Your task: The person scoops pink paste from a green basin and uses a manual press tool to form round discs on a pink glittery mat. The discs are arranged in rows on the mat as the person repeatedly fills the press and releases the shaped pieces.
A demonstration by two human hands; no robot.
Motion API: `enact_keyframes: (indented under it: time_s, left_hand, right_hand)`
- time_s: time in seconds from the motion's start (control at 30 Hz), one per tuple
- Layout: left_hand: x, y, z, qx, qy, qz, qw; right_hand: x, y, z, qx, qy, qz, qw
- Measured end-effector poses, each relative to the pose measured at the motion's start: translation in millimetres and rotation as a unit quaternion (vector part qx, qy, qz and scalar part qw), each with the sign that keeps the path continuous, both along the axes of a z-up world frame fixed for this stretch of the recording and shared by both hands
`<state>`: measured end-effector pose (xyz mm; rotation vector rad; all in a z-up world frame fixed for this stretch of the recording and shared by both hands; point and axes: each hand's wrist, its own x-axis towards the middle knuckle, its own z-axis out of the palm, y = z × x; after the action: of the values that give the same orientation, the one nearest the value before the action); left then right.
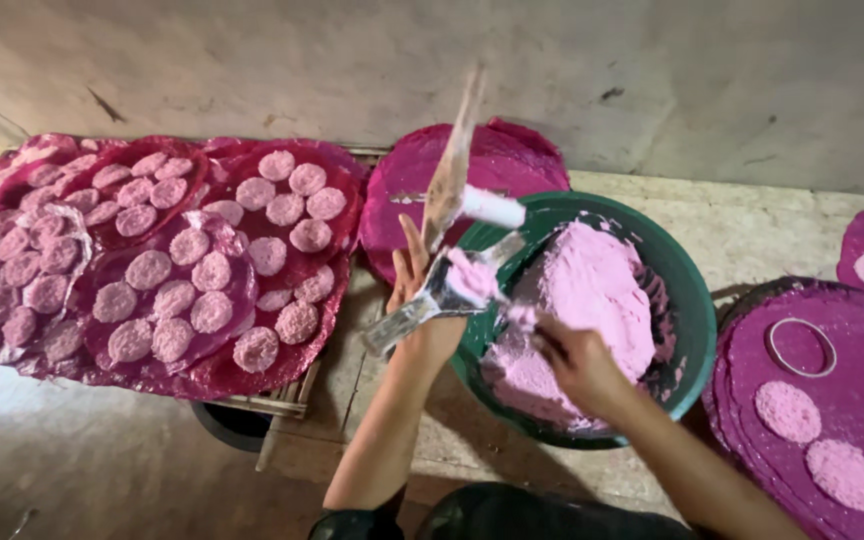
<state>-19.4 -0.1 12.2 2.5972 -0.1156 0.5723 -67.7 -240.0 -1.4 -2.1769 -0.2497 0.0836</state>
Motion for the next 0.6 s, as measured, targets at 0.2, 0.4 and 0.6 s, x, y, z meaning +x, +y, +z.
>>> enact_keyframes:
  time_s: [0.2,0.4,0.6]
  left_hand:
    - [22,18,-51,-0.152,-0.146,-0.092,0.973]
    - [25,29,-100,-0.729,0.094,-0.208,0.646]
    - [-15,74,-84,-0.662,0.274,-0.278,0.640]
  right_hand:
    - [-27,13,-32,0.022,-0.042,0.036,0.998]
    - [-26,-20,33,-0.020,-0.062,0.054,0.996]
    - [18,-58,107,-0.170,-0.210,0.032,0.962]
